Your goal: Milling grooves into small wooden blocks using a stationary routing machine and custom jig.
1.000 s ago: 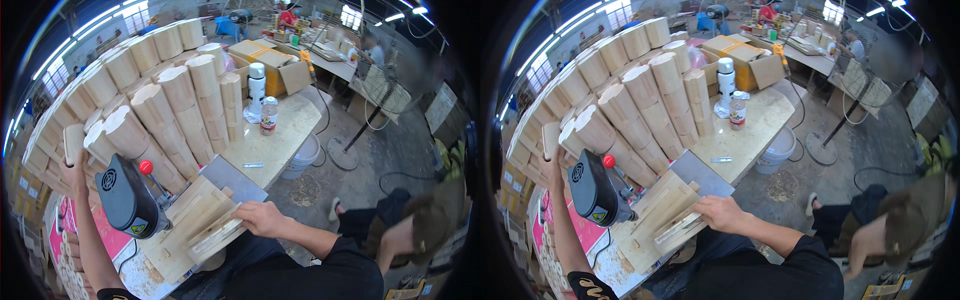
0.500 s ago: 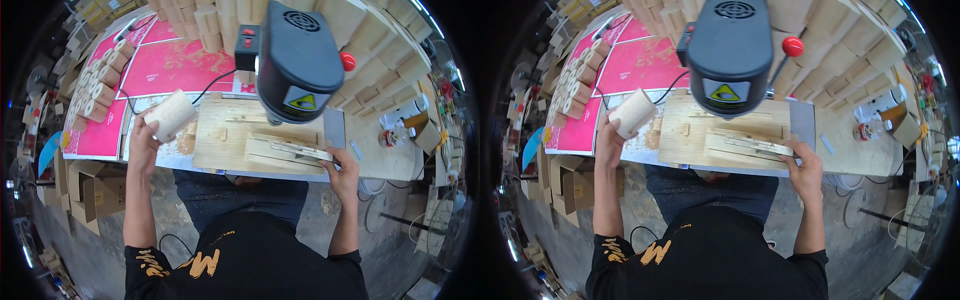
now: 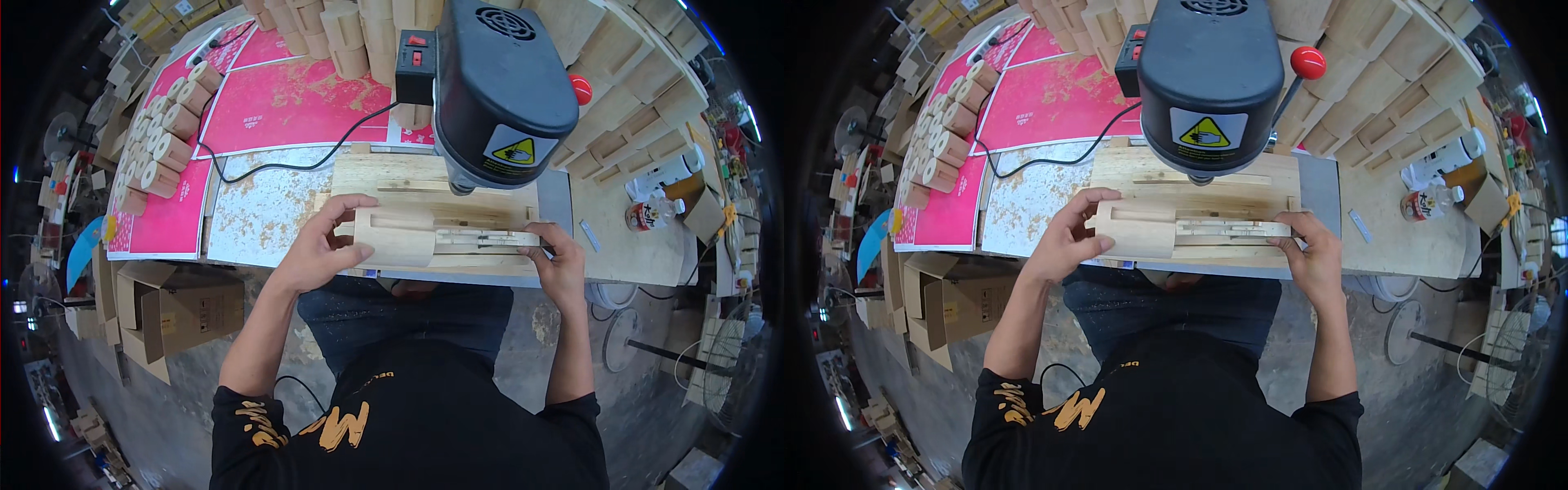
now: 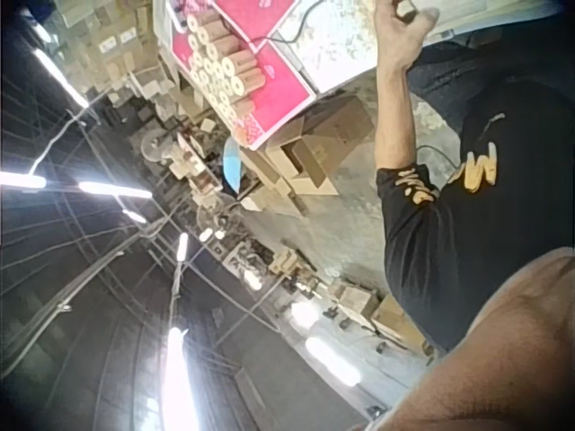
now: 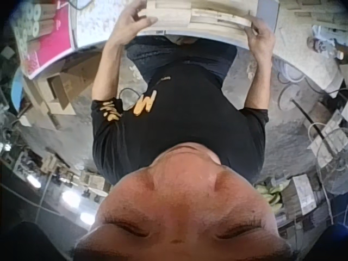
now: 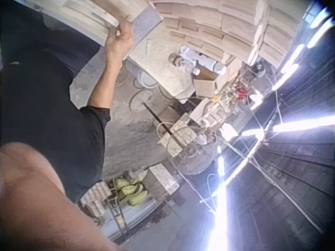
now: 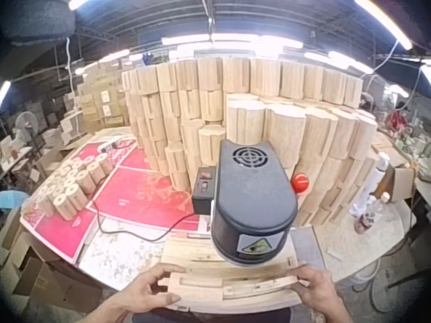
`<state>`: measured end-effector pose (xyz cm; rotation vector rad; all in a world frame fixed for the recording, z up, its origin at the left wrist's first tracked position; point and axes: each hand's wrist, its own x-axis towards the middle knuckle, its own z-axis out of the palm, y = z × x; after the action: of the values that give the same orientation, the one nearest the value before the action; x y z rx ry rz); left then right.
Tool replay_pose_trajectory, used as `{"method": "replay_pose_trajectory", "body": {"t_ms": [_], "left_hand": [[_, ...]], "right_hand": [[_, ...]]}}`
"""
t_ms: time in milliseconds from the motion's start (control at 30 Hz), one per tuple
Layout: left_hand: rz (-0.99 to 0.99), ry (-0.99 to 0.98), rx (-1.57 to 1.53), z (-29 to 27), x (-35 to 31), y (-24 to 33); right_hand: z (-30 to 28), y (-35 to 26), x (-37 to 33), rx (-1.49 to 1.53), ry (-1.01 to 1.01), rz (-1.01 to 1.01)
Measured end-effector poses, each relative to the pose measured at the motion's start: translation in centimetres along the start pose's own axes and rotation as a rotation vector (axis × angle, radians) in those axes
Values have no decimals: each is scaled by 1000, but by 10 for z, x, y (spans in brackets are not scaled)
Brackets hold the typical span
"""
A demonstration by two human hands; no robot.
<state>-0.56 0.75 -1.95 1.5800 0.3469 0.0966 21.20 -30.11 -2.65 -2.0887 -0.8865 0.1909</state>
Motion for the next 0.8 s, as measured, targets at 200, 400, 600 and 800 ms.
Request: {"method": "replay_pose_trajectory", "body": {"t_ms": [200,400,600,800], "left_hand": [[158,-59,53,11,1,-20],[171,-5,34,30,10,-35],[247,77,107,42,10,-46],[279,35,-248,37,10,-53]], "right_hand": [[-2,23,8,49,-71,42],[8,20,11,-29,-49,66],[5,27,5,20,-8,109],[4,15,5,-6,-11,56]]}}
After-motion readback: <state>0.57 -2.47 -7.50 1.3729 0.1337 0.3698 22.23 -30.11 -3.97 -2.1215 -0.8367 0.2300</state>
